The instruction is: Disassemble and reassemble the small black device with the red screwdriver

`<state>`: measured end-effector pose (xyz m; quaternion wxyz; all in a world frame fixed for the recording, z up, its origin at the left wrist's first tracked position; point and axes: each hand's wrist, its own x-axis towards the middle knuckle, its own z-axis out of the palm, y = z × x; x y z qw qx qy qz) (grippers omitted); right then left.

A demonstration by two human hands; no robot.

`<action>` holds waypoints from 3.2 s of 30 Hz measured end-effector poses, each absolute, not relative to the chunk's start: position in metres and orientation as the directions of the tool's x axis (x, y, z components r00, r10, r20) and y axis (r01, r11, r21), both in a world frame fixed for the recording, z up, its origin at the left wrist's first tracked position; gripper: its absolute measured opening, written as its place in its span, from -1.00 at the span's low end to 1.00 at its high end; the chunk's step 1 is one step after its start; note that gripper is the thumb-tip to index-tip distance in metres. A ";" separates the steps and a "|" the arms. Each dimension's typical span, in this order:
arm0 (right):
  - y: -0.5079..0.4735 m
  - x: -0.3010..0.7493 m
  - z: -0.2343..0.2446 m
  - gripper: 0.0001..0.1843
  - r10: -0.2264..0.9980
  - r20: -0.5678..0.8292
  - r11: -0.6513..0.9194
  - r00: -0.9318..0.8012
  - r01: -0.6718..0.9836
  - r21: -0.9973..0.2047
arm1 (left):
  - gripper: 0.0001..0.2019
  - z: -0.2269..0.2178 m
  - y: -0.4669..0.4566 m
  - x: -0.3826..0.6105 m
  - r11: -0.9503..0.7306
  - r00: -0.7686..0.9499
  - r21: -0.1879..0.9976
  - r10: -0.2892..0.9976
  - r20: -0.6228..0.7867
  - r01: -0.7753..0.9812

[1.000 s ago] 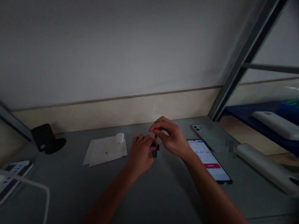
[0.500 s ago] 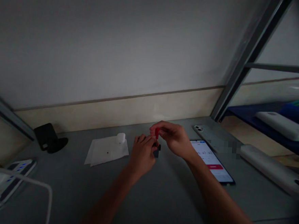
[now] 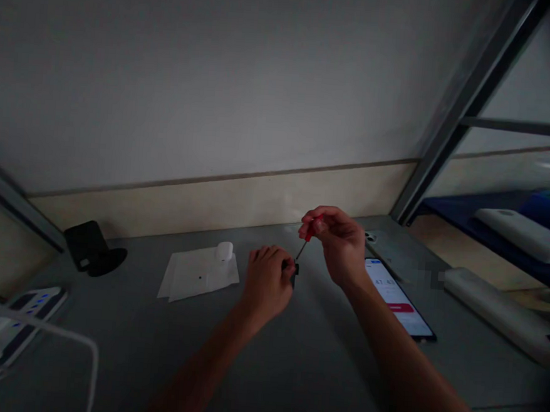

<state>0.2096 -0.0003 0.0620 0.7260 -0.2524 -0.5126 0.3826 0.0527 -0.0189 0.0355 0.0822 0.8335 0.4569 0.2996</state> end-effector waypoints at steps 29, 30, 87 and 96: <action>0.014 0.229 0.050 -0.82 0.870 0.484 0.493 0.095 -0.181 -0.851 | -0.77 0.050 0.013 -0.050 -0.571 0.339 0.561 0.816 0.468 0.600; 0.014 0.229 0.048 -0.80 0.882 0.468 0.470 0.045 -0.136 -0.872 | -0.76 0.044 0.009 -0.037 -0.606 0.410 0.580 0.795 0.446 0.544; -0.006 0.181 0.052 -0.88 0.810 0.579 0.576 -0.092 -0.066 -0.815 | -0.71 0.001 -0.007 0.007 -0.284 0.460 0.952 0.864 0.204 0.112; -0.010 0.182 0.053 -0.89 0.760 0.648 0.650 -0.046 0.080 -0.756 | -0.74 0.006 -0.009 0.009 -0.237 0.485 0.964 0.862 0.149 0.124</action>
